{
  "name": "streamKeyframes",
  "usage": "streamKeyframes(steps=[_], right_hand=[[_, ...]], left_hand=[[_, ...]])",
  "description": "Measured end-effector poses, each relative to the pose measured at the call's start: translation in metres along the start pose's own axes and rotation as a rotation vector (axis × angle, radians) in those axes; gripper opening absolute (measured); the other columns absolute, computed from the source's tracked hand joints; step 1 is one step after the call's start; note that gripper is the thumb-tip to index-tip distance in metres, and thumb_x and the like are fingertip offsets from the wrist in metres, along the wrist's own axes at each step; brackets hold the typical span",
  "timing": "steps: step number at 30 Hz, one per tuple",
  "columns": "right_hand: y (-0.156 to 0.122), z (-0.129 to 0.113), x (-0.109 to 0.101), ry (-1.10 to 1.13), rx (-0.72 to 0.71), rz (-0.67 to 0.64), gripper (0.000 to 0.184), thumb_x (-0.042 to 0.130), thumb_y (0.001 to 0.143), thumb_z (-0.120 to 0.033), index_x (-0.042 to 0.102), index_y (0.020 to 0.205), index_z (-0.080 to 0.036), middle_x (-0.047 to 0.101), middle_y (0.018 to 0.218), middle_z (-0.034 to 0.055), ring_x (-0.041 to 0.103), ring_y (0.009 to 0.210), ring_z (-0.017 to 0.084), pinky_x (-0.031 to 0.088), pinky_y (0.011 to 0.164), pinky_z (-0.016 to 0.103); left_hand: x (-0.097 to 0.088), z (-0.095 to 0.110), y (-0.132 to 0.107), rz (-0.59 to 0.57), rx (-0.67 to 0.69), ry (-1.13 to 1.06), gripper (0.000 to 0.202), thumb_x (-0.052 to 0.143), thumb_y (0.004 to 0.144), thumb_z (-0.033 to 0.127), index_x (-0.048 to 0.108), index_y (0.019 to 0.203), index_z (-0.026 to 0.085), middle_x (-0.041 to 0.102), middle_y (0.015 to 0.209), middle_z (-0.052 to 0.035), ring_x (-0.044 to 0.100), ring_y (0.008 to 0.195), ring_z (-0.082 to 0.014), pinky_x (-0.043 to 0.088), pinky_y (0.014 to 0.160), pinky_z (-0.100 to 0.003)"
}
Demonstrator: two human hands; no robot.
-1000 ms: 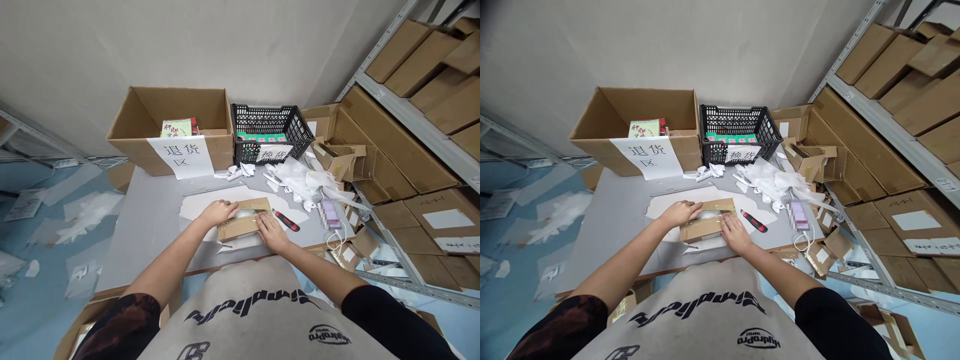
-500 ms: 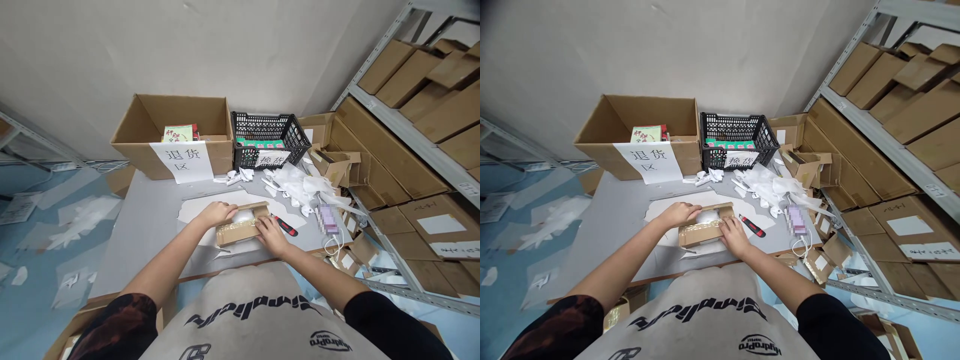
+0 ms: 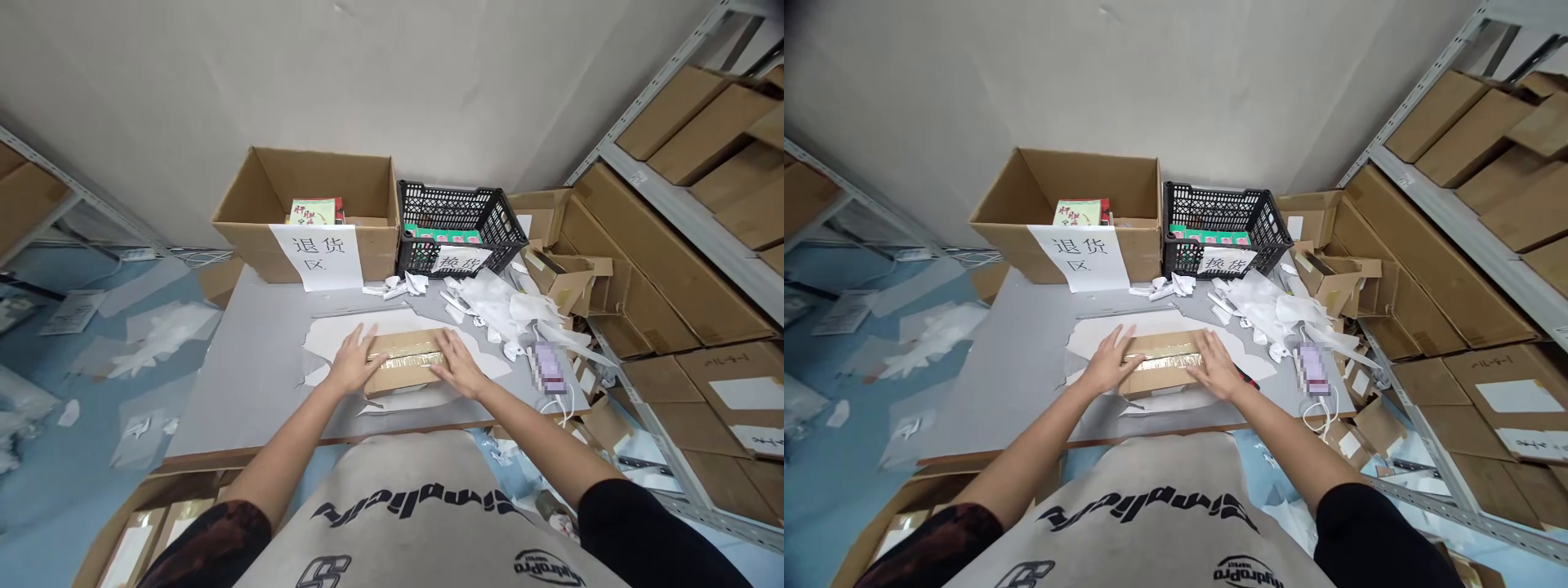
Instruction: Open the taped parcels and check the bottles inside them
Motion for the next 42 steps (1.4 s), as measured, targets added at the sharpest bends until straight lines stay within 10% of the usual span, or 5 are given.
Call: streamKeyframes(steps=[5,15,21,33,42], right_hand=[[-0.004,0.035,0.023,0.598,0.619,-0.058,0.075,0.040,0.087,-0.071,0.037,0.147,-0.026,0.053,0.141,0.0138,0.056,0.121,0.032,0.047,0.096,0.055],[0.003,0.041,0.013,1.157,0.337,0.180,0.060,0.077,0.063,-0.032,0.049,0.115,-0.029,0.068,0.115,0.0032,0.064,0.106,0.024,0.052,0.089,0.039],[-0.019,0.063,0.050,1.075,0.380,0.061,0.062,0.071,0.065,-0.032,0.045,0.122,-0.028,0.058,0.132,0.0084,0.063,0.107,0.026,0.055,0.081,0.042],[-0.032,0.066,0.072,1.041,0.526,-0.067,0.060,0.052,0.088,-0.057,0.037,0.144,-0.042,0.063,0.126,0.0074,0.067,0.096,0.021,0.057,0.072,0.043],[-0.028,0.068,0.070,1.161,0.574,0.063,0.063,0.068,0.079,-0.050,0.050,0.137,-0.035,0.066,0.123,0.0102,0.069,0.099,0.027,0.059,0.073,0.042]], left_hand=[[0.037,-0.032,-0.039,-0.267,-0.559,-0.694,0.089,0.033,0.085,0.079,0.003,0.156,0.034,0.048,0.145,-0.0139,0.067,0.100,-0.0288,0.056,0.074,-0.042],[0.031,-0.020,-0.009,0.023,-0.078,-0.857,0.091,0.070,0.082,0.041,0.014,0.153,0.036,0.029,0.158,-0.0062,0.038,0.140,-0.0233,0.044,0.104,-0.035],[0.082,-0.040,-0.032,-0.029,-0.216,-0.764,0.092,0.072,0.077,0.033,0.019,0.153,0.032,0.036,0.153,-0.0079,0.039,0.139,-0.0273,0.047,0.102,-0.040],[0.074,-0.038,-0.033,-0.433,-0.637,-0.949,0.084,0.069,0.075,0.064,0.030,0.146,0.040,0.045,0.146,-0.0110,0.052,0.126,-0.0332,0.058,0.081,-0.046],[0.087,-0.040,-0.033,-0.291,-0.644,-0.999,0.076,0.068,0.077,0.061,0.035,0.141,0.036,0.051,0.141,-0.0097,0.062,0.113,-0.0245,0.058,0.082,-0.038]])
Point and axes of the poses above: each hand's wrist, its own y-axis towards the middle knuckle, its own x-axis out of the palm, z = x × y, the point moved 7 cm from there along y, towards the middle knuckle
